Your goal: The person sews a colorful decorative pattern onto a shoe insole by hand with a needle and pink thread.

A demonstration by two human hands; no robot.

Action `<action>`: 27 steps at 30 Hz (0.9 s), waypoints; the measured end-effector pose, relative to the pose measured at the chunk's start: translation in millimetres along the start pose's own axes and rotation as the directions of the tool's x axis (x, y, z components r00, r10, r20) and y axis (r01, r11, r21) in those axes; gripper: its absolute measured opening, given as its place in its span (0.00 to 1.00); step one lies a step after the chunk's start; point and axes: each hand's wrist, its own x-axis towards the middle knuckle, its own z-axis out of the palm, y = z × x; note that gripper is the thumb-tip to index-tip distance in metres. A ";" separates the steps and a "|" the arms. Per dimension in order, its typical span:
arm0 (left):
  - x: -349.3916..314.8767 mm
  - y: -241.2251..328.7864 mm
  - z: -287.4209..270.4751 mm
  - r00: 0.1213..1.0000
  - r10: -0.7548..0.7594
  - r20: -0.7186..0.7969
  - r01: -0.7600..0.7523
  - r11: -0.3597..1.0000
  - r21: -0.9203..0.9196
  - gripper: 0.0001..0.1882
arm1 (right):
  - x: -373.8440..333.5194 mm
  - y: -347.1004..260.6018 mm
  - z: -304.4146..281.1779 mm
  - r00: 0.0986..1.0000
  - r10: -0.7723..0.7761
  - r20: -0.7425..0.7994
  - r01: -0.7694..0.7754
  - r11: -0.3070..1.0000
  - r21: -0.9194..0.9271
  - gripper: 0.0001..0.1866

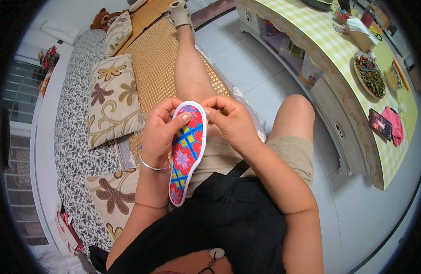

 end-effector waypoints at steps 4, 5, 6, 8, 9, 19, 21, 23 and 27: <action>4.0 2.8 -6.8 0.992 0.113 -0.061 -0.107 0.990 0.096 0.06 | 4.2 -18.2 6.9 0.831 -0.555 0.035 0.443 0.622 -0.646 0.11; 4.3 3.0 -6.3 0.985 0.156 -0.073 -0.145 0.980 0.139 0.06 | 5.1 -23.6 8.7 0.762 -0.634 0.129 0.493 0.440 -0.751 0.12; 4.4 0.7 -4.5 0.979 0.197 -0.060 -0.187 0.971 0.146 0.06 | 9.2 -27.0 11.1 0.681 -0.698 0.221 0.572 0.319 -0.756 0.13; 2.4 1.0 2.3 0.973 0.225 -0.048 -0.216 0.965 0.148 0.06 | 14.5 -28.6 12.7 0.647 -0.725 0.235 0.587 0.277 -0.760 0.12; 1.4 1.8 4.5 0.970 0.238 -0.042 -0.230 0.962 0.149 0.06 | 15.9 -29.2 14.3 0.630 -0.738 0.243 0.594 0.257 -0.762 0.11; 4.4 -5.9 8.4 0.966 0.257 -0.037 -0.253 0.964 0.086 0.06 | 11.3 -35.6 16.6 0.564 -0.735 0.376 0.670 0.142 -0.728 0.10; 9.9 -8.6 3.3 0.954 0.283 -0.095 -0.261 0.947 0.189 0.06 | -1.0 -61.5 26.7 0.695 -0.689 0.204 0.680 0.540 -0.496 0.06; 14.1 -7.4 -4.2 0.939 0.313 -0.144 -0.263 0.921 0.289 0.05 | -13.5 -83.5 27.7 0.939 -0.343 -0.025 0.343 0.928 0.146 0.06; 8.8 -1.2 -50.4 0.843 0.452 -0.290 -0.226 0.788 0.573 0.06 | -34.8 -134.2 -91.8 0.806 -0.530 -0.263 0.573 0.810 0.123 0.08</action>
